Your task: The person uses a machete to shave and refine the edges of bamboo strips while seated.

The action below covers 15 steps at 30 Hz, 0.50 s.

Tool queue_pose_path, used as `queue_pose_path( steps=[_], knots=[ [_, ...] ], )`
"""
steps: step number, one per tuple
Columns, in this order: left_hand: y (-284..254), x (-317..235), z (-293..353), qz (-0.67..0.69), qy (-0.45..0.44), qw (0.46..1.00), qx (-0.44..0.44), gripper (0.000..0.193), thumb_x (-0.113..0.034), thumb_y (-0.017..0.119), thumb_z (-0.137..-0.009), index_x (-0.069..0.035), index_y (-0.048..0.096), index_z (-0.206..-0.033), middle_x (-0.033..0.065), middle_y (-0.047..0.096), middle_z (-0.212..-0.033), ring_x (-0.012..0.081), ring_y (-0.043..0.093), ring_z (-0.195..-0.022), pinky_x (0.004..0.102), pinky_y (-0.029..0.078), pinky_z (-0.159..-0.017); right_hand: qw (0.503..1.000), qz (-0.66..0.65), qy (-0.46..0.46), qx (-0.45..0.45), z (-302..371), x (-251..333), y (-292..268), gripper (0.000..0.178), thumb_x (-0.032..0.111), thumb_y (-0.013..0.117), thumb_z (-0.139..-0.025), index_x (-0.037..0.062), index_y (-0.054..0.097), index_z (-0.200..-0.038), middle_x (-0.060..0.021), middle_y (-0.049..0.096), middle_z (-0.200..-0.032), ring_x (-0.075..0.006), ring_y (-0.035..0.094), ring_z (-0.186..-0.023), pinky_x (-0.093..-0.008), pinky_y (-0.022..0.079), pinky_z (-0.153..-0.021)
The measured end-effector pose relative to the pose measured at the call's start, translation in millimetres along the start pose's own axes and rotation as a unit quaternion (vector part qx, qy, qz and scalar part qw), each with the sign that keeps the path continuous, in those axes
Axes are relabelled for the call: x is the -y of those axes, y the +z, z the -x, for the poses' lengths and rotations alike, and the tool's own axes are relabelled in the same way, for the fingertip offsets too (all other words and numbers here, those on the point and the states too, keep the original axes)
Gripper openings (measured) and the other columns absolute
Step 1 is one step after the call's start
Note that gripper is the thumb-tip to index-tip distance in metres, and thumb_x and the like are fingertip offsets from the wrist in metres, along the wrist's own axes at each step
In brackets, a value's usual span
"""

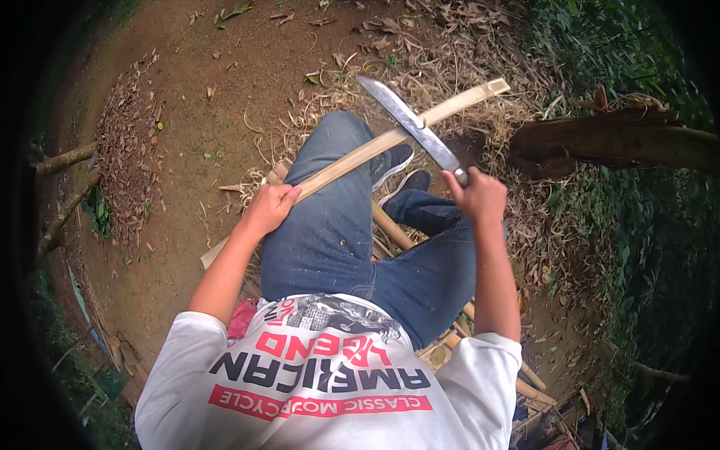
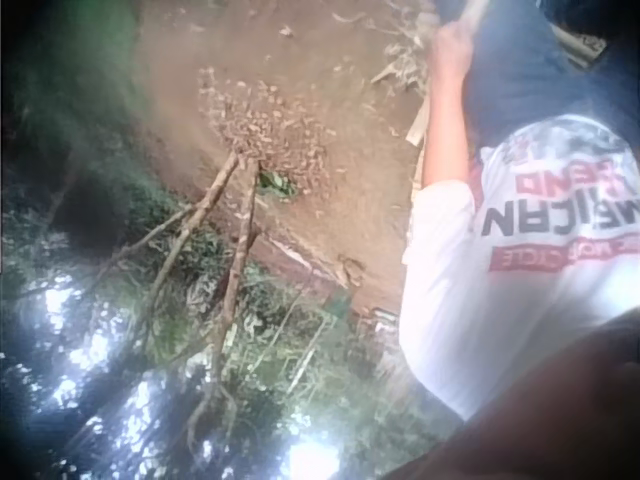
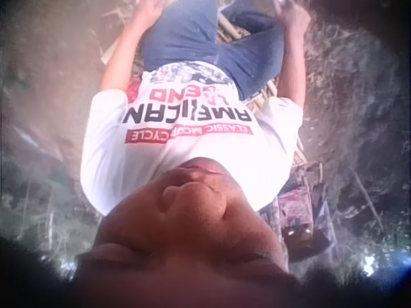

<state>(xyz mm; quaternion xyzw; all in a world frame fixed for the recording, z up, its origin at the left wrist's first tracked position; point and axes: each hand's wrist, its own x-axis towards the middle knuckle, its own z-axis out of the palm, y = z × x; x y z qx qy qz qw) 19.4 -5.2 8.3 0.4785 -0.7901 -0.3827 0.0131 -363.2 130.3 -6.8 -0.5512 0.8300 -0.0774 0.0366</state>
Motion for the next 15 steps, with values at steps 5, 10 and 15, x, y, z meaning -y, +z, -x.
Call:
queue_pose_path(
  steps=[5,10,15],
  knots=[
    [3,3,7,0.016,0.015,1.0,-0.01,0.04,-0.034,0.056,-0.094,0.0,0.064,-0.075,0.0254,0.059,-0.069,0.0429,0.06,-0.067,0.0449,0.047,-0.06,0.991,-0.094,-0.073,0.059,19,86,4,0.063,0.068,0.062,-0.077,0.0059,0.064,-0.067,-0.015,0.063,-0.06,-0.0329,0.065,-0.057,-0.0432,0.052,-0.057],
    [-1,2,11,0.037,-0.035,0.999,-0.007,0.04,-0.034,0.055,-0.094,0.0,0.064,-0.075,0.0251,0.058,-0.067,0.0426,0.06,-0.066,0.0451,0.046,-0.059,0.999,-0.033,-0.015,-0.018,-2,-7,8,0.06,0.066,0.061,-0.08,0.007,0.064,-0.068,-0.0124,0.062,-0.058,-0.0302,0.064,-0.055,-0.0399,0.05,-0.052],
    [6,2,-5,0.009,0.021,1.0,-0.011,0.041,-0.034,0.055,-0.094,0.0,0.062,-0.073,0.0246,0.058,-0.067,0.0439,0.058,-0.065,0.0462,0.045,-0.058,0.996,-0.06,0.058,-0.026,4,3,-2,0.055,0.06,0.063,-0.082,0.0062,0.064,-0.069,-0.0146,0.063,-0.06,-0.0326,0.065,-0.058,-0.0434,0.051,-0.056]
  ],
)
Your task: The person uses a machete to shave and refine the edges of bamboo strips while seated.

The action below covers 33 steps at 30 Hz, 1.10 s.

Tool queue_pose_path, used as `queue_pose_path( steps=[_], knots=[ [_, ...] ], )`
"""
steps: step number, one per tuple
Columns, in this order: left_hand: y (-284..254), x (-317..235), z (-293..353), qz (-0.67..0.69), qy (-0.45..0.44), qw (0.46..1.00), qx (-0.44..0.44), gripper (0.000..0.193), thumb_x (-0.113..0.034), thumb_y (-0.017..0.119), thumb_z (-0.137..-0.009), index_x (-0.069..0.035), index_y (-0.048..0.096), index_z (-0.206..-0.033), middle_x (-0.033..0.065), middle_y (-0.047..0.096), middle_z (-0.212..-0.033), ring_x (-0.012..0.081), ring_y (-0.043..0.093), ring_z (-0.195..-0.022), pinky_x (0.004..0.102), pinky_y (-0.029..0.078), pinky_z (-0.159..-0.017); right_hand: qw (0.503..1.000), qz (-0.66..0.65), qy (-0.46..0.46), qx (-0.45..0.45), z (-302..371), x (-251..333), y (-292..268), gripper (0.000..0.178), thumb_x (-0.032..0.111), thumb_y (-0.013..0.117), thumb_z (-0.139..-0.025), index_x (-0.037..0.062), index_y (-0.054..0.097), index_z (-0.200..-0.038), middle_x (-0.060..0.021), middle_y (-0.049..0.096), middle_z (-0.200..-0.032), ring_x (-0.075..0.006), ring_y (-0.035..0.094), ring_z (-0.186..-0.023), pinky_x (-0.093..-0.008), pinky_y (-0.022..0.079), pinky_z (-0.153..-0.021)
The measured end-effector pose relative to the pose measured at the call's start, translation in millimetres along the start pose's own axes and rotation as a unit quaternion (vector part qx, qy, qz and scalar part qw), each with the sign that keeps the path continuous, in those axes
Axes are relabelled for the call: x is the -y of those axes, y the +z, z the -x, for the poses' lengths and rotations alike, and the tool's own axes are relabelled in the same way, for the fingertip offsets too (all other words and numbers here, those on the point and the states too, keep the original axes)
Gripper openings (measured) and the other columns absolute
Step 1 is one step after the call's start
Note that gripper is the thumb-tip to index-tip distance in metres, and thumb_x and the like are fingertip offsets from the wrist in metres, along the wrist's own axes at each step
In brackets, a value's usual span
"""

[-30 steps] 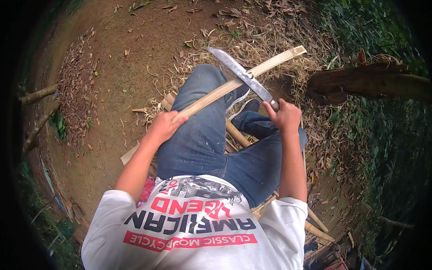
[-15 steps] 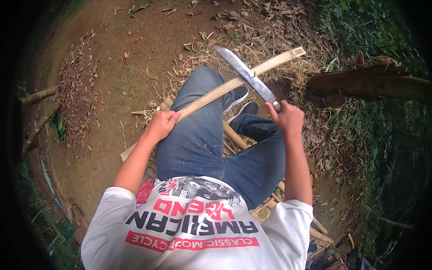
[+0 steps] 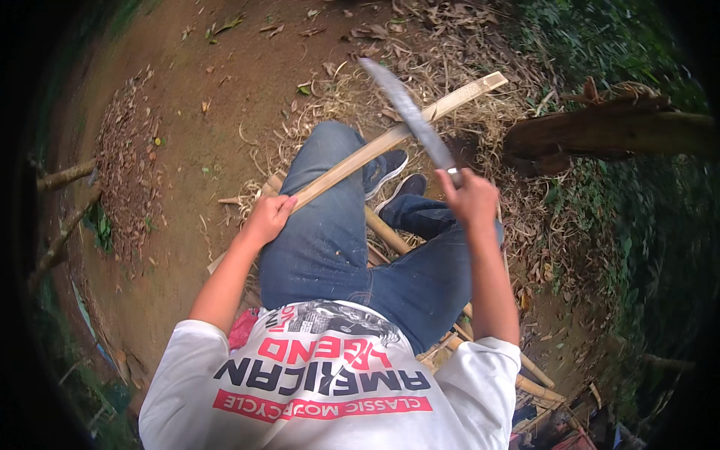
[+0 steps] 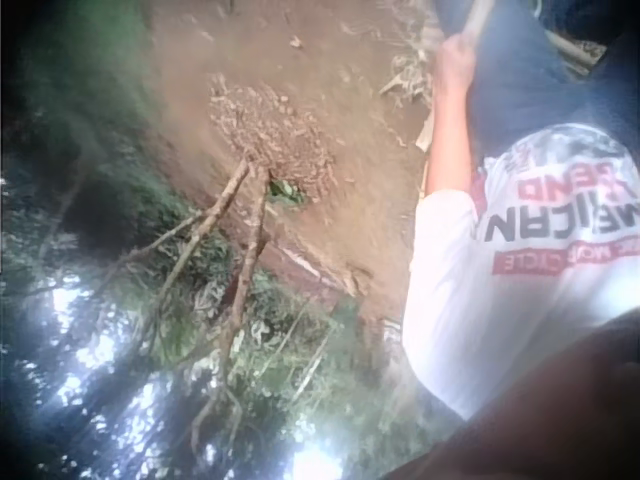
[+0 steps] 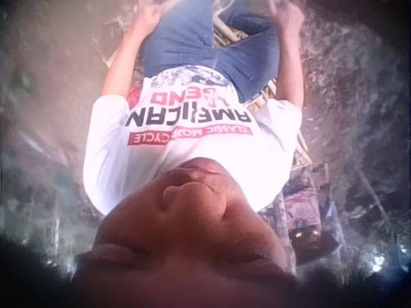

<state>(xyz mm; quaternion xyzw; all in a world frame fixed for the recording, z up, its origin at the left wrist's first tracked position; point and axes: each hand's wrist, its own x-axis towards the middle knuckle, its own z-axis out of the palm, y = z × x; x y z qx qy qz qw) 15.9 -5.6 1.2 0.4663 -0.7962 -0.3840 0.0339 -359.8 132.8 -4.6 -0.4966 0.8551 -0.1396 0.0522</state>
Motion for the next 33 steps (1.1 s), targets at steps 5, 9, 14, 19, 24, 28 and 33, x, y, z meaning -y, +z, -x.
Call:
queue_pose_path(
  steps=[5,9,14,19,24,28,33],
  knots=[
    [-5,-2,8,0.0,-0.006,1.0,0.015,0.042,-0.035,0.055,-0.094,0.001,0.061,-0.072,0.0247,0.057,-0.065,0.0436,0.057,-0.063,0.046,0.043,-0.056,0.975,0.017,-0.204,0.088,15,68,10,0.058,0.065,0.065,-0.076,0.0073,0.065,-0.069,-0.0133,0.065,-0.062,-0.0309,0.066,-0.058,-0.0412,0.053,-0.054],
    [-10,2,12,0.0,-0.042,0.999,0.022,0.043,-0.036,0.055,-0.094,0.0,0.06,-0.071,0.0249,0.056,-0.064,0.0435,0.057,-0.062,0.0457,0.043,-0.055,0.992,0.008,-0.124,0.007,-9,-5,5,0.058,0.065,0.065,-0.077,0.0078,0.064,-0.067,-0.0128,0.064,-0.06,-0.0306,0.065,-0.056,-0.0417,0.051,-0.052],
    [-2,5,3,0.001,0.002,1.0,0.0,0.042,-0.034,0.055,-0.095,0.001,0.06,-0.071,0.025,0.055,-0.062,0.0437,0.056,-0.061,0.0455,0.043,-0.055,0.996,0.076,-0.019,-0.041,-14,-28,-24,0.058,0.061,0.064,-0.081,0.0055,0.062,-0.066,-0.0137,0.062,-0.057,-0.0316,0.064,-0.053,-0.0403,0.051,-0.052],
    [-3,2,6,0.005,0.027,1.0,-0.001,0.043,-0.035,0.055,-0.095,0.0,0.059,-0.071,0.0241,0.055,-0.062,0.0427,0.057,-0.06,0.0448,0.043,-0.054,0.986,0.006,-0.145,0.084,9,58,5,0.065,0.072,0.059,-0.076,0.0077,0.063,-0.068,-0.012,0.063,-0.057,-0.0309,0.065,-0.053,-0.0427,0.053,-0.054],
    [-11,9,14,-0.013,-0.008,1.0,0.01,0.042,-0.035,0.055,-0.095,-0.001,0.06,-0.071,0.0237,0.055,-0.062,0.0426,0.056,-0.06,0.0444,0.043,-0.054,0.988,-0.004,-0.153,0.024,-14,3,6,0.064,0.072,0.062,-0.074,0.0086,0.065,-0.069,-0.0111,0.063,-0.058,-0.0309,0.064,-0.055,-0.0426,0.052,-0.057],
    [-12,7,7,-0.027,0.012,1.0,0.004,0.043,-0.036,0.054,-0.095,-0.001,0.06,-0.072,0.0237,0.055,-0.062,0.043,0.057,-0.061,0.0446,0.043,-0.054,0.966,-0.063,0.251,-0.023,-31,-68,-40,0.062,0.062,0.056,-0.086,0.0021,0.071,-0.081,-0.0205,0.065,-0.068,-0.035,0.066,-0.072,-0.0418,0.05,-0.069],
    [3,13,7,0.05,0.065,0.996,-0.044,0.041,-0.032,0.054,-0.095,0.002,0.057,-0.071,0.0236,0.049,-0.057,0.0397,0.052,-0.052,0.0413,0.039,-0.05,0.911,-0.263,0.27,-0.168,12,-108,-32,0.058,0.045,0.053,-0.096,-0.0041,0.058,-0.065,-0.008,0.051,-0.053,-0.0183,0.042,-0.051,-0.0368,0.037,-0.054]
  ],
)
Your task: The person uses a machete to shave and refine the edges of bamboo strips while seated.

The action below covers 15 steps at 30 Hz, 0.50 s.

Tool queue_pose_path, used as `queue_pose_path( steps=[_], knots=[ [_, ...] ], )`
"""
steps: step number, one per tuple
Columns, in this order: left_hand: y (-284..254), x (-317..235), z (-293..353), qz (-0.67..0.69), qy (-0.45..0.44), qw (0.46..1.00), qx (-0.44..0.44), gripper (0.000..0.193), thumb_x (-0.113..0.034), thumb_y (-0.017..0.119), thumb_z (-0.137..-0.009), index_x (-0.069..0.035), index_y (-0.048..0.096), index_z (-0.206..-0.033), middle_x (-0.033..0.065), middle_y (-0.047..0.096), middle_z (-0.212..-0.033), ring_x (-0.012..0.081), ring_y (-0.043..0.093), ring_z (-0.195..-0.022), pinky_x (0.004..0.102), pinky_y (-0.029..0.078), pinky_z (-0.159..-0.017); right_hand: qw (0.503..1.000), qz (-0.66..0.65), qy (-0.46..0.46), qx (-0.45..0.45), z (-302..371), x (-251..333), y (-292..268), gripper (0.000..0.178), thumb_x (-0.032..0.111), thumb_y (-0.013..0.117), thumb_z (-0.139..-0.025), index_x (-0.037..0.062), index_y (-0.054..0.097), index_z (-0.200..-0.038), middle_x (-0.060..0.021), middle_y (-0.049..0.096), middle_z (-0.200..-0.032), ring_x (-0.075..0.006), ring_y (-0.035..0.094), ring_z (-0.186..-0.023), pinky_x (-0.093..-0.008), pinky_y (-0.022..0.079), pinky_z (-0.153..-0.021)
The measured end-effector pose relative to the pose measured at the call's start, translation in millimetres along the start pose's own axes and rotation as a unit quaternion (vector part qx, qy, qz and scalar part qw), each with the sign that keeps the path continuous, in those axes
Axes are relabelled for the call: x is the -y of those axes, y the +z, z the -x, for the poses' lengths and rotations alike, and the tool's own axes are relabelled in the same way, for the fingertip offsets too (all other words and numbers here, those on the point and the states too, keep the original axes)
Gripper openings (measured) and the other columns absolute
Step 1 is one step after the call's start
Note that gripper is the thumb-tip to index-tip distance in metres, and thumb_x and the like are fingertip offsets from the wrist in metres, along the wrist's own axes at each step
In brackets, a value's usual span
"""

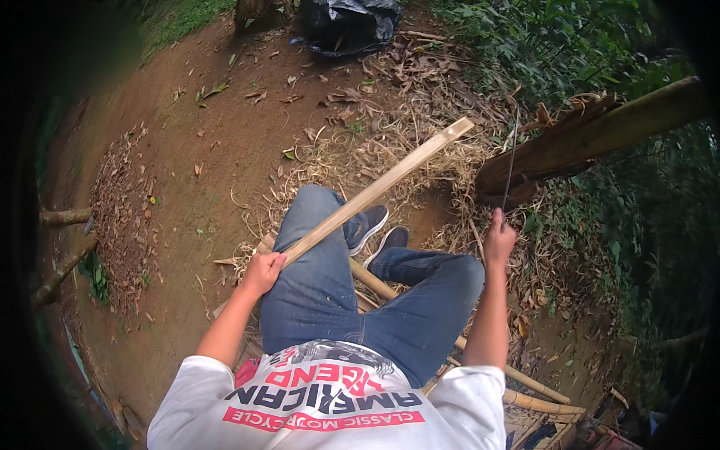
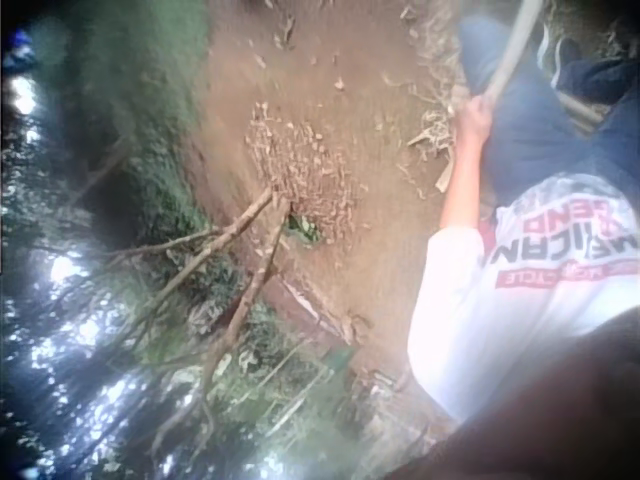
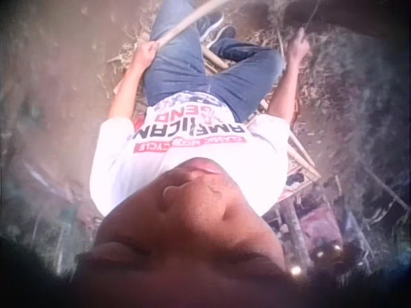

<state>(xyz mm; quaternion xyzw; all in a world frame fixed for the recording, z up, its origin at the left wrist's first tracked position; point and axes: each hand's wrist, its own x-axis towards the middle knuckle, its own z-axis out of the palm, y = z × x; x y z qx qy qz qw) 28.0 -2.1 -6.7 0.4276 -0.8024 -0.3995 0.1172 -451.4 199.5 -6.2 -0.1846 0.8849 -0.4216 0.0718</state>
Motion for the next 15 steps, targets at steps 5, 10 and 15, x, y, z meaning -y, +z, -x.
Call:
queue_pose_path(
  steps=[5,10,15],
  knots=[
    [-5,0,6,-0.016,-0.038,0.999,0.021,0.042,-0.035,0.06,-0.092,0.001,0.058,-0.071,0.0202,0.049,-0.056,0.0309,0.05,-0.047,0.0392,0.04,-0.05,0.954,-0.256,0.136,0.082,107,-10,13,0.051,0.051,0.048,-0.098,0.0117,0.046,-0.066,0.0023,0.043,-0.051,-0.0081,0.041,-0.039,-0.0228,0.03,-0.037],
    [-22,-15,16,-0.043,-0.035,0.997,0.057,0.042,-0.041,0.069,-0.086,-0.001,0.06,-0.076,0.02,0.056,-0.06,0.0382,0.056,-0.055,0.0417,0.044,-0.054,0.905,-0.351,0.196,0.142,185,12,42,0.048,0.045,0.053,-0.097,0.0092,0.047,-0.066,0.0008,0.042,-0.049,-0.0095,0.04,-0.037,-0.0239,0.031,-0.034],
    [-38,-37,29,0.002,-0.084,0.993,0.089,0.033,-0.034,0.069,-0.086,-0.001,0.062,-0.088,0.0219,0.061,-0.073,0.0403,0.06,-0.069,0.0419,0.046,-0.061,0.899,-0.359,0.181,0.176,195,31,43,0.046,0.041,0.057,-0.096,0.0095,0.046,-0.064,0.0002,0.043,-0.048,-0.0093,0.041,-0.037,-0.0245,0.032,-0.034]
  ],
)
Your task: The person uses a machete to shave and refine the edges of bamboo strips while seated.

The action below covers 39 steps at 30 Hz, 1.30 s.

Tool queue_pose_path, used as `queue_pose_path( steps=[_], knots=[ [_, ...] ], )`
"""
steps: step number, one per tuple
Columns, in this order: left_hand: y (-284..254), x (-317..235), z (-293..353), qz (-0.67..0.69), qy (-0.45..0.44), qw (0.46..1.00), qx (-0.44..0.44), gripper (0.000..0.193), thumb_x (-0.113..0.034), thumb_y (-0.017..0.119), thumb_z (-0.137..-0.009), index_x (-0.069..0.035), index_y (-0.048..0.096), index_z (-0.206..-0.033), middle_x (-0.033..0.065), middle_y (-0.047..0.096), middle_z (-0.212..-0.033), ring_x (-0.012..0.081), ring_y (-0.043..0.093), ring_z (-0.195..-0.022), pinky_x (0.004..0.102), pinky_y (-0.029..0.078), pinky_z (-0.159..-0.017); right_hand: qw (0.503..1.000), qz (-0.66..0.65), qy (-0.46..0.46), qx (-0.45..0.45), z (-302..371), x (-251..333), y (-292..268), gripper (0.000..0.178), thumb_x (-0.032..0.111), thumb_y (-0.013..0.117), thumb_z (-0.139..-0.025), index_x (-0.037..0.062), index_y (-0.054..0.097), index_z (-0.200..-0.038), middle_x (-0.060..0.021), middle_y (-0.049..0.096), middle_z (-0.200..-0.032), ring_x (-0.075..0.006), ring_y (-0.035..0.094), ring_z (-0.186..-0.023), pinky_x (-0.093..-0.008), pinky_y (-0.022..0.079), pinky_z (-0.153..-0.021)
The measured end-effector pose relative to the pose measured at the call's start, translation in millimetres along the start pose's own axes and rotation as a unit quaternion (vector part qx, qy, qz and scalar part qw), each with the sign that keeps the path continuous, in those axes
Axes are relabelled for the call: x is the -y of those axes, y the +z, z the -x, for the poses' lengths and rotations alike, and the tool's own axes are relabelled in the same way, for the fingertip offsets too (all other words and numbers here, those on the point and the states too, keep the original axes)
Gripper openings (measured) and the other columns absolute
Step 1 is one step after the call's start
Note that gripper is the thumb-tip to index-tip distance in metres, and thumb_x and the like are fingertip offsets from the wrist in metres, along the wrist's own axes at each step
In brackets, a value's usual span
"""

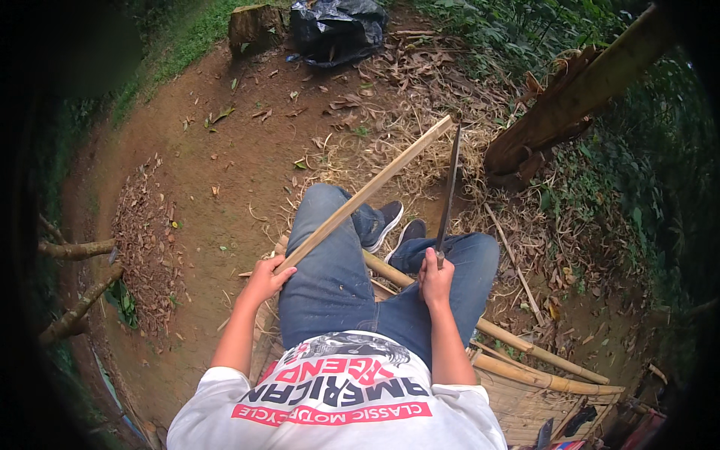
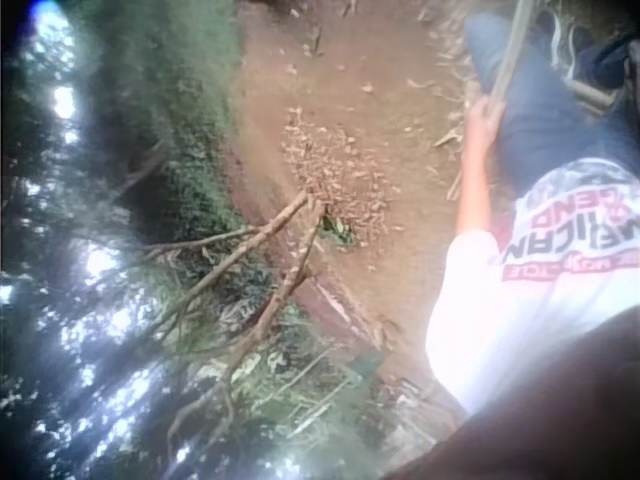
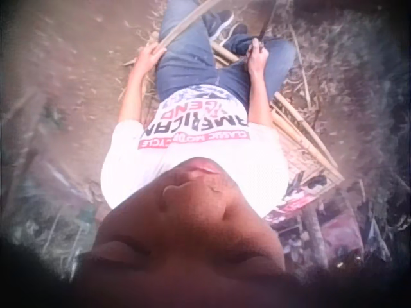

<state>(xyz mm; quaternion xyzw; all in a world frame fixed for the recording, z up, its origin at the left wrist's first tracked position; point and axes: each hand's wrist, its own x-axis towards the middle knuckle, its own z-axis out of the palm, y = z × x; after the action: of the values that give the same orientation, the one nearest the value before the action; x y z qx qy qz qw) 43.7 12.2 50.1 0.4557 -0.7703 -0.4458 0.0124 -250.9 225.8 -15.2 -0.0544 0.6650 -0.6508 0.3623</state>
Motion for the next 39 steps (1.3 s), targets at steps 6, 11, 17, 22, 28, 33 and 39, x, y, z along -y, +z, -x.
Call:
queue_pose_path(
  steps=[6,11,17,22,28,33,39],
  knots=[
    [2,-6,19,-0.084,0.016,0.996,-0.02,0.028,-0.032,0.063,-0.09,-0.004,0.062,-0.097,0.0233,0.065,-0.085,0.0432,0.061,-0.083,0.0457,0.048,-0.07,0.998,0.019,-0.014,0.063,14,0,15,0.04,0.03,0.064,-0.092,0.0097,0.047,-0.062,0.0022,0.045,-0.051,-0.0075,0.042,-0.039,-0.0246,0.033,-0.036],
    [7,-4,34,-0.123,-0.008,0.991,-0.053,0.032,-0.036,0.059,-0.091,-0.004,0.059,-0.089,0.0216,0.062,-0.075,0.0419,0.061,-0.075,0.0454,0.046,-0.065,0.985,0.017,0.079,0.153,28,-4,32,0.027,0.014,0.066,-0.085,0.0065,0.051,-0.064,0.0016,0.047,-0.052,-0.0077,0.042,-0.04,-0.0264,0.032,-0.038],
    [13,11,32,-0.176,-0.033,0.982,-0.068,0.035,-0.04,0.06,-0.089,-0.005,0.058,-0.085,0.0212,0.062,-0.071,0.0429,0.061,-0.075,0.0479,0.046,-0.063,0.947,0.056,0.14,0.283,12,17,40,0.017,0.01,0.063,-0.083,0.0037,0.056,-0.069,0.0003,0.048,-0.051,-0.0087,0.043,-0.041,-0.0276,0.034,-0.04],
    [16,23,17,-0.203,-0.029,0.977,-0.066,0.039,-0.043,0.062,-0.087,-0.004,0.06,-0.084,0.0229,0.062,-0.071,0.0441,0.062,-0.074,0.0501,0.047,-0.065,0.949,0.115,0.135,0.259,-31,27,30,0.009,0.009,0.066,-0.081,0.0007,0.062,-0.08,-0.0004,0.054,-0.056,-0.0086,0.048,-0.045,-0.0265,0.037,-0.042],
    [15,26,6,-0.186,-0.033,0.982,-0.025,0.045,-0.047,0.061,-0.086,-0.002,0.061,-0.086,0.0267,0.063,-0.075,0.045,0.063,-0.076,0.0512,0.05,-0.069,0.979,0.137,0.012,0.153,-69,46,8,0.014,0.009,0.072,-0.08,0.0013,0.064,-0.089,-0.0013,0.06,-0.065,-0.0069,0.053,-0.05,-0.0238,0.041,-0.044],
    [15,31,0,-0.184,-0.008,0.983,-0.014,0.048,-0.047,0.06,-0.087,0.001,0.061,-0.084,0.0277,0.063,-0.075,0.0464,0.062,-0.076,0.0516,0.049,-0.068,0.962,0.228,-0.144,0.037,-85,39,18,0.023,0.011,0.076,-0.079,-0.0016,0.06,-0.088,-0.0003,0.06,-0.069,-0.0061,0.049,-0.062,-0.0264,0.042,-0.055],
    [11,32,-5,-0.153,-0.014,0.988,0.012,0.042,-0.04,0.058,-0.092,0.001,0.059,-0.081,0.025,0.061,-0.074,0.046,0.06,-0.076,0.049,0.047,-0.067,0.937,0.317,-0.135,0.052,-47,-3,58,0.021,0.002,0.063,-0.069,-0.003,0.06,-0.089,-0.0139,0.06,-0.066,-0.018,0.057,-0.059,-0.0349,0.047,-0.059]
  ],
)
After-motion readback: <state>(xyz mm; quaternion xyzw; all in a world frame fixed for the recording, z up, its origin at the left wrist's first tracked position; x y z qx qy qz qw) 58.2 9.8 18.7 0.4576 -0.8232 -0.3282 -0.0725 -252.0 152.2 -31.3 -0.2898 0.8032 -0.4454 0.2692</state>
